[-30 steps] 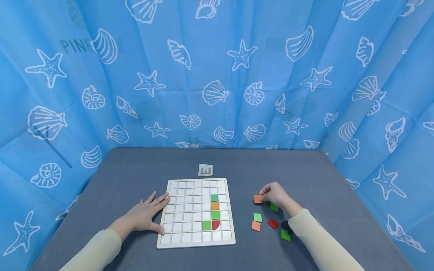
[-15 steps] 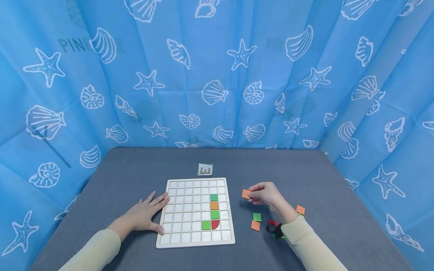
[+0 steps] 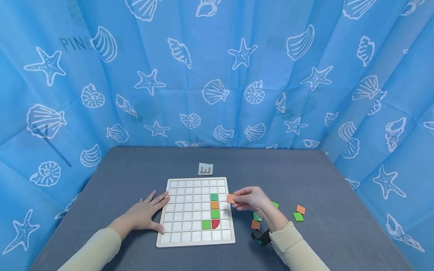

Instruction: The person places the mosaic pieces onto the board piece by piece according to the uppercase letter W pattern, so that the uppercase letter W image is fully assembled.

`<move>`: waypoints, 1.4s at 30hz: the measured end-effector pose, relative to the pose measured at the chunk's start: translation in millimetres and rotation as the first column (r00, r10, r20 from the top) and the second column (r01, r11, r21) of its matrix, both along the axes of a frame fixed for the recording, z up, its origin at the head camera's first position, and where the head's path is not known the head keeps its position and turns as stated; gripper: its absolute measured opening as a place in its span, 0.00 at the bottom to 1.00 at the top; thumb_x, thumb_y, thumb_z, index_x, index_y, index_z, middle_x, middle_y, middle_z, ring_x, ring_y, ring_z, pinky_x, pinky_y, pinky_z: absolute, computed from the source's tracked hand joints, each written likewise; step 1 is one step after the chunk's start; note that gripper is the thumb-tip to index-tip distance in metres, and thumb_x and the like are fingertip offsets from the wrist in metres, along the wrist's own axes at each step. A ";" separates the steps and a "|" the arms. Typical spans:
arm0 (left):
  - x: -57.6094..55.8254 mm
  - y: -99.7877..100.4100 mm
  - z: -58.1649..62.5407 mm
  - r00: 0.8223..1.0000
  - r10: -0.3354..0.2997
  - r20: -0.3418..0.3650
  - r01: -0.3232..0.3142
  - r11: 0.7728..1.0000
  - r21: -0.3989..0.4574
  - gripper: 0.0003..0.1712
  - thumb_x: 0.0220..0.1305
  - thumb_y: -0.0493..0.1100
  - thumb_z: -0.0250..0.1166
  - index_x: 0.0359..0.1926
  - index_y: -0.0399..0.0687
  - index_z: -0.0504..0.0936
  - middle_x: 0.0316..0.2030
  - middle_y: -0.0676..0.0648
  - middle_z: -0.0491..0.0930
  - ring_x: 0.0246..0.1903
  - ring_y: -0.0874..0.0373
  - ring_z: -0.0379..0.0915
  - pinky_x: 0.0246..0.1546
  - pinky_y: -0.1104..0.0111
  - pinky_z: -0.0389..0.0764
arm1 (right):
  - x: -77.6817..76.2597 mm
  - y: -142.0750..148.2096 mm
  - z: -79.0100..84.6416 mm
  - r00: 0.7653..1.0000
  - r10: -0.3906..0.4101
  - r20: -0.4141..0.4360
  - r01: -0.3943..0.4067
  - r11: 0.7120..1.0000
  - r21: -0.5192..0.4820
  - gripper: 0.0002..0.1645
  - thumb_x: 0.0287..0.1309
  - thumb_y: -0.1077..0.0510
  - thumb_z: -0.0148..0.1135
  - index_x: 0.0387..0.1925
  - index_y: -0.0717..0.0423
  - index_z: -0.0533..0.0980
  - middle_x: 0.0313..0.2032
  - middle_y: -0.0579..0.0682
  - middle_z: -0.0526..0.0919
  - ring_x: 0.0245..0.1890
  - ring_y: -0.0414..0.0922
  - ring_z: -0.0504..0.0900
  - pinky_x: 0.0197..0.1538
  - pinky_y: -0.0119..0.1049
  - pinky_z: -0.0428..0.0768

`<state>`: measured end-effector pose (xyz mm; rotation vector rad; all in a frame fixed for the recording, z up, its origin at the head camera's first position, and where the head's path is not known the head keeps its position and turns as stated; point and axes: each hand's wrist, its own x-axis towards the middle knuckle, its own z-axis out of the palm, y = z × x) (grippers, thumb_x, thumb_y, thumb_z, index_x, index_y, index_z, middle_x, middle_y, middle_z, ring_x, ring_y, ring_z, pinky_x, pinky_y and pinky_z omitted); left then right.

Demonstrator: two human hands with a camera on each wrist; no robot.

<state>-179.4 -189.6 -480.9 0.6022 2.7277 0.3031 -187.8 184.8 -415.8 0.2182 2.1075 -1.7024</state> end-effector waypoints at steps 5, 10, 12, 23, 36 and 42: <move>-0.2 0.2 0.0 1.000 0.002 -0.007 -0.002 1.000 -0.001 0.64 0.42 0.76 0.66 0.76 0.53 0.56 0.76 0.52 0.47 0.73 0.37 0.39 0.60 0.34 0.56 | 1.4 -8.0 -0.7 1.000 0.021 0.015 -0.021 0.999 -0.025 0.12 0.62 0.68 0.61 0.46 0.73 0.78 0.28 0.53 0.85 0.26 0.43 0.85 0.36 0.38 0.84; 0.3 -0.2 0.2 1.000 0.000 -0.012 0.000 1.000 0.000 0.64 0.42 0.76 0.66 0.76 0.53 0.56 0.76 0.51 0.48 0.72 0.36 0.39 0.60 0.34 0.56 | 6.2 -14.9 -1.7 0.998 0.067 -0.010 -0.067 0.998 -0.021 0.12 0.62 0.66 0.62 0.45 0.72 0.79 0.26 0.52 0.85 0.26 0.42 0.84 0.34 0.37 0.84; 0.1 -0.3 -0.4 1.000 -0.001 -0.011 0.001 1.000 0.002 0.64 0.42 0.76 0.66 0.76 0.53 0.56 0.76 0.51 0.48 0.72 0.36 0.39 0.60 0.34 0.56 | 9.3 -18.2 -1.9 0.996 0.080 -0.025 -0.080 0.997 -0.007 0.11 0.62 0.66 0.63 0.44 0.71 0.80 0.26 0.51 0.84 0.25 0.42 0.83 0.34 0.38 0.84; 0.2 -0.5 -0.9 1.000 0.006 -0.006 -0.006 1.000 0.000 0.64 0.42 0.76 0.66 0.76 0.54 0.56 0.76 0.51 0.48 0.73 0.37 0.38 0.60 0.34 0.55 | 19.1 -41.9 -8.2 0.996 0.049 -0.069 -0.036 0.983 0.177 0.08 0.58 0.64 0.67 0.38 0.65 0.84 0.29 0.49 0.85 0.29 0.45 0.80 0.36 0.40 0.77; 1.9 -0.2 2.5 1.000 -0.009 -0.006 0.009 1.000 -0.001 0.64 0.43 0.76 0.66 0.76 0.51 0.55 0.76 0.49 0.47 0.72 0.35 0.38 0.60 0.33 0.54 | 30.9 -62.4 -27.2 0.967 0.209 -0.148 -0.188 0.972 0.142 0.07 0.54 0.67 0.69 0.35 0.69 0.83 0.30 0.51 0.86 0.31 0.42 0.82 0.40 0.41 0.81; 3.2 0.1 3.4 1.000 0.003 -0.006 -0.003 1.000 -0.003 0.64 0.43 0.75 0.66 0.76 0.52 0.56 0.76 0.50 0.48 0.72 0.35 0.38 0.60 0.33 0.55 | 34.0 -72.6 -35.4 0.960 0.221 -0.172 -0.194 0.968 0.163 0.05 0.53 0.68 0.69 0.32 0.68 0.83 0.27 0.48 0.85 0.27 0.40 0.79 0.32 0.36 0.77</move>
